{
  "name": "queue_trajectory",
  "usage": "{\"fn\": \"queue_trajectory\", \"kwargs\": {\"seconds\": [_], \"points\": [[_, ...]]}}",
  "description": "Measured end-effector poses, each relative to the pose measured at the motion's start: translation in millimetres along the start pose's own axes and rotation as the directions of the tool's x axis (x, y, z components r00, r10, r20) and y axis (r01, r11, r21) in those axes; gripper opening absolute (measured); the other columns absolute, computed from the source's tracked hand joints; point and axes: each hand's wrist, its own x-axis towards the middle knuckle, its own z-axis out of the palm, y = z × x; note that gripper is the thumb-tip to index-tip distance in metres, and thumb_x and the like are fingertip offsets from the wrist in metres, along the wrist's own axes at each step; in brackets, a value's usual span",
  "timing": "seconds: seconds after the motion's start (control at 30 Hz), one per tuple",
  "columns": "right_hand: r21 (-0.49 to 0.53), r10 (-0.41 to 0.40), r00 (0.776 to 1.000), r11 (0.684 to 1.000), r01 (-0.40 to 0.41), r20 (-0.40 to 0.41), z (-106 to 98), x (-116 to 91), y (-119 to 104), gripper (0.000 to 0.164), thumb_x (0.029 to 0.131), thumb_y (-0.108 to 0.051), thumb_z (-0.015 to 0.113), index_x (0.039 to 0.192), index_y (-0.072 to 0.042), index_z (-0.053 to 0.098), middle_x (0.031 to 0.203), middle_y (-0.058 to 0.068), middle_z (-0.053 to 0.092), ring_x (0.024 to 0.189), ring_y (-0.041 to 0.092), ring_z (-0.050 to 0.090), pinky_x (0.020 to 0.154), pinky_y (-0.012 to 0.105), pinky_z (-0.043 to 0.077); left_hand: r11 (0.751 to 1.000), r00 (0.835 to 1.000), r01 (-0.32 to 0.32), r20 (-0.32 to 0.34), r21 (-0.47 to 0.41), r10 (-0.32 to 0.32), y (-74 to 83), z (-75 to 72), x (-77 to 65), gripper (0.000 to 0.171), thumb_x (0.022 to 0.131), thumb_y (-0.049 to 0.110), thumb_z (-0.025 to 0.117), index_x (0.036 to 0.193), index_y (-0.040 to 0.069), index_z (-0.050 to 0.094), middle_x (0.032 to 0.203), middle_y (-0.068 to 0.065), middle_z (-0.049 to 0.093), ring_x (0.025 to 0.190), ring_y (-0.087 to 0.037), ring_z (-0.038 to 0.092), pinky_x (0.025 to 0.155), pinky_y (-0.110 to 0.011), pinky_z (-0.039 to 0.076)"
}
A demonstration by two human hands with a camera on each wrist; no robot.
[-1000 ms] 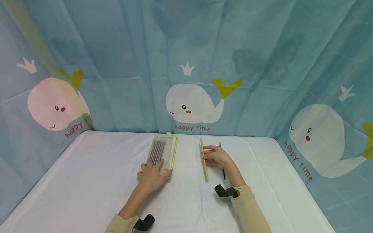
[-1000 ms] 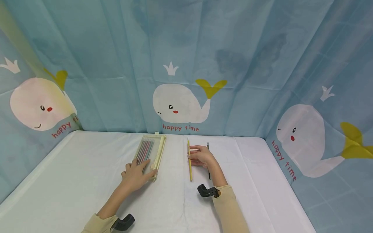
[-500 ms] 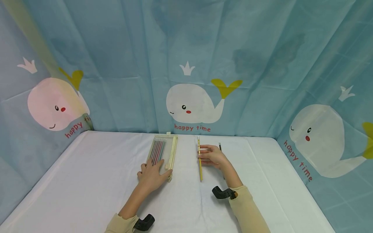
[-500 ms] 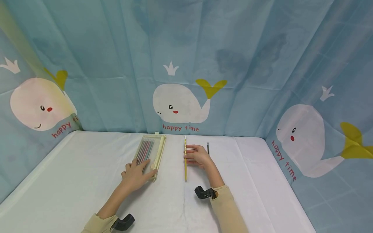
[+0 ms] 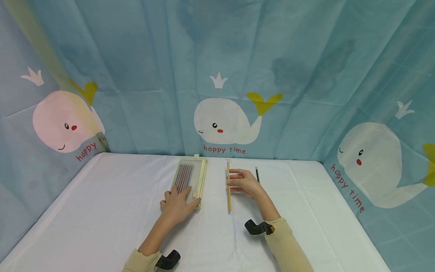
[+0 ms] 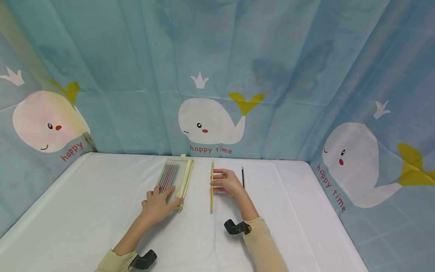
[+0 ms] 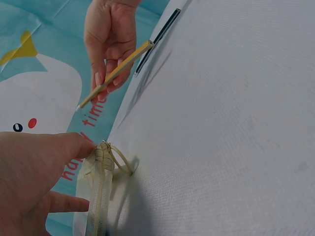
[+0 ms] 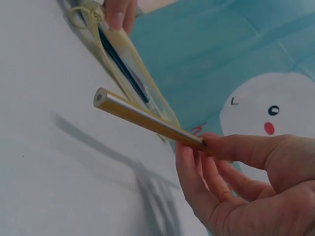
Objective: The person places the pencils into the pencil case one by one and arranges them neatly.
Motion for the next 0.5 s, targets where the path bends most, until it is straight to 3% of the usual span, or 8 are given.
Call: {"fn": "queue_trajectory", "kwargs": {"seconds": [0.5], "points": [[-0.016,-0.046,0.999,0.999,0.047,0.011,22,-3,0,0.06,0.095,0.009,0.07,0.151,0.003,0.053,0.123,0.023,0.065,0.09,0.017,0.07,0.087,0.046,0.062,1.0,1.0,0.015,-0.003,0.009,-0.015,3.1,-1.9,-1.4,0.071,0.097,0.049,0.068,0.149,0.002,0.058,0.155,-0.044,0.033,0.134,-0.064,0.035,0.094,-0.076,0.034]]}}
